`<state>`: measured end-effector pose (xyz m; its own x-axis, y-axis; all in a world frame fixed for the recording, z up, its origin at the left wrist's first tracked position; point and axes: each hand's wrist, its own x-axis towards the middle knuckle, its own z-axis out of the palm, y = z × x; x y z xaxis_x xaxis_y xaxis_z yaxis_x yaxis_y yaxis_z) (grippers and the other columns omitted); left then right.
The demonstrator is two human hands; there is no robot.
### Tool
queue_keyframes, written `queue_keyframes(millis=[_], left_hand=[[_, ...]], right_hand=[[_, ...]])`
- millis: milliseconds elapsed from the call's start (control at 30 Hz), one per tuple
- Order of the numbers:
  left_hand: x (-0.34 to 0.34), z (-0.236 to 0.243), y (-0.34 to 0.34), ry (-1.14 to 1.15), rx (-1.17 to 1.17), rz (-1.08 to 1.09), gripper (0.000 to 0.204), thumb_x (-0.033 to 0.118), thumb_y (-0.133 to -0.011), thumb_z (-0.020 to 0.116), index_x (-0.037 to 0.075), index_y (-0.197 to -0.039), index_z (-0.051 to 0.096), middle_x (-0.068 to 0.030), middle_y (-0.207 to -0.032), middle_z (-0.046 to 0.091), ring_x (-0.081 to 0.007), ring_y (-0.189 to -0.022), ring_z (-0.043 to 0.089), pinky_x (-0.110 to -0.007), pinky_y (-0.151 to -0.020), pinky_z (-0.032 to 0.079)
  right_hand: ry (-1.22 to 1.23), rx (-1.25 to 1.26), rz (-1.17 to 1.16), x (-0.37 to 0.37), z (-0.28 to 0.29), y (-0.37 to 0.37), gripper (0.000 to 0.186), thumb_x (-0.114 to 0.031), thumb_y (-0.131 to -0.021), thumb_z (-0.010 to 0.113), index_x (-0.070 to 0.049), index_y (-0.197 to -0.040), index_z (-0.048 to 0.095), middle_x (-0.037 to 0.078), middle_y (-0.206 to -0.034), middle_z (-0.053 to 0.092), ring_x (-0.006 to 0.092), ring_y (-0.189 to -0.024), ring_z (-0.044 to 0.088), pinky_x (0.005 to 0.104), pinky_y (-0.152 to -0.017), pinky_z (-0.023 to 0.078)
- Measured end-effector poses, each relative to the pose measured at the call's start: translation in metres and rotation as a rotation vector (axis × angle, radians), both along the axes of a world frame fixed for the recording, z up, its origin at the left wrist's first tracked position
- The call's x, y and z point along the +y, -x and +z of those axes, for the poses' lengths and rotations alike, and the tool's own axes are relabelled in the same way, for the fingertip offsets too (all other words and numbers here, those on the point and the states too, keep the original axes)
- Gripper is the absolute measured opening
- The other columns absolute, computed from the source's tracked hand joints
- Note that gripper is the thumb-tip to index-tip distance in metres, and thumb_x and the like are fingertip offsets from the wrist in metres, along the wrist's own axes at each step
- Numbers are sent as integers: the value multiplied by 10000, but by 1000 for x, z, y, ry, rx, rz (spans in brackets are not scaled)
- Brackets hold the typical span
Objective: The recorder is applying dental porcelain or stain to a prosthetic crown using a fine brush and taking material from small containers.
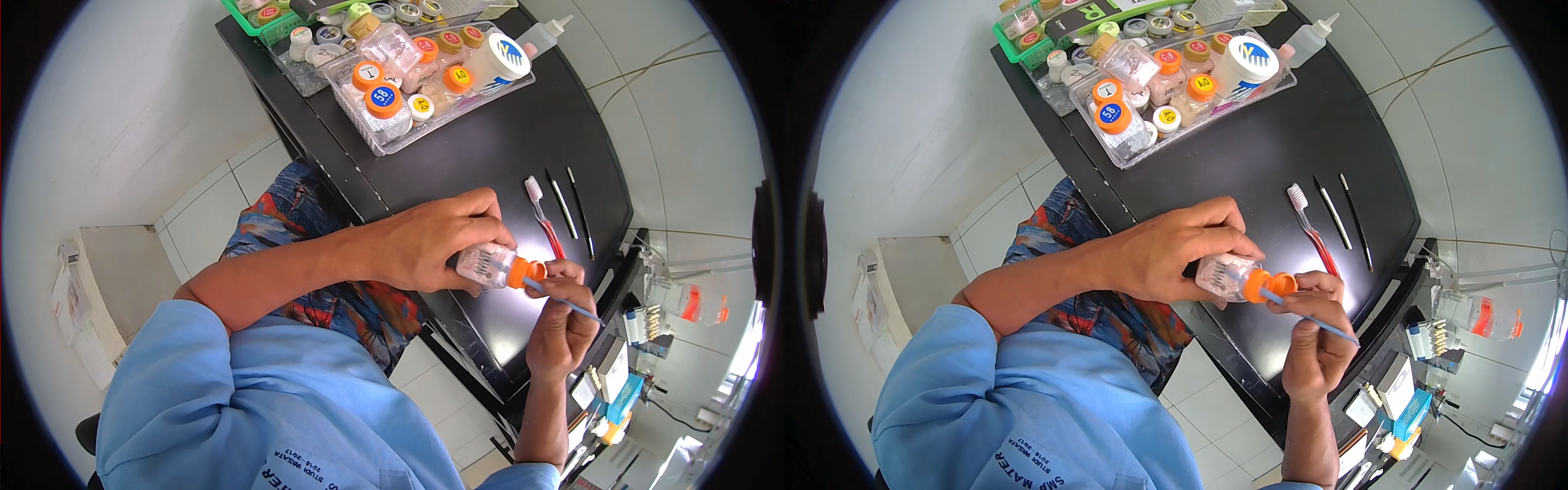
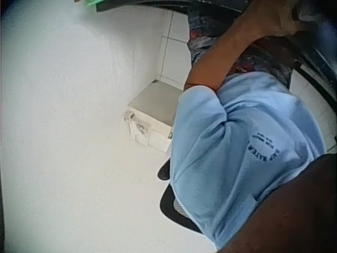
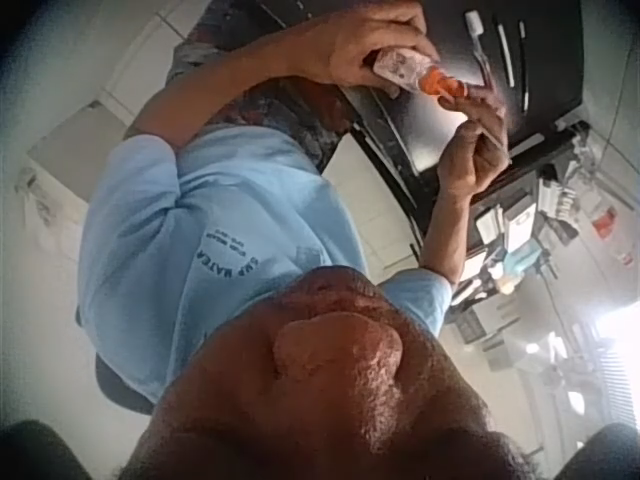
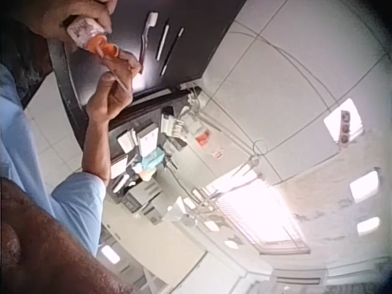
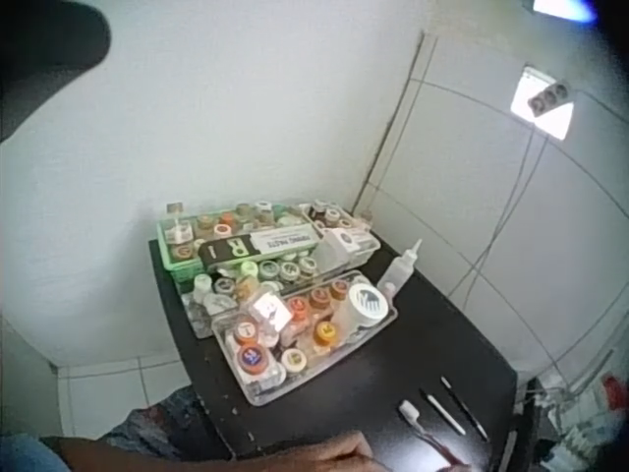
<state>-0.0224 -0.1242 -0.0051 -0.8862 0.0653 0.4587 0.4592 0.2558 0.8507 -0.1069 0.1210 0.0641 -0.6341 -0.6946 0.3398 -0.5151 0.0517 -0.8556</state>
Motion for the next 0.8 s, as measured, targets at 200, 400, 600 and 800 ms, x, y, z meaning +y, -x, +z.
queue_keyframes(millis=[200,400,600,800], left_hand=[[0,4,0,38,-50,-25,492,138,-815,911,21,-1230,675,-129,-1193,570,-323,-1130,647,-421,-957,544],[-2,4,2,-47,-89,-147,500,106,-838,877,41,-1244,592,-155,-1155,688,-377,-1090,717,-462,-920,559],[-5,13,0,-43,-220,-205,568,130,-870,865,39,-1311,519,-180,-1203,713,-394,-1092,728,-463,-912,560],[-9,14,-3,-51,-245,-279,609,186,-915,846,15,-1371,480,-201,-1203,679,-377,-1154,686,-474,-982,523]], right_hand=[[46,1,-24,3,0,2,296,-272,-1126,598,-2,-1089,715,139,-911,794,301,-1281,562,470,-1077,458],[60,34,33,5,0,4,298,-293,-1128,595,-23,-1096,718,106,-870,796,310,-1309,560,532,-1132,406],[5,21,12,2,1,3,292,-281,-1129,591,-21,-1068,709,109,-844,780,323,-1320,564,532,-1128,413],[64,62,-53,2,0,3,288,-282,-1129,589,-29,-1071,712,122,-901,791,336,-1328,567,553,-1131,423]])
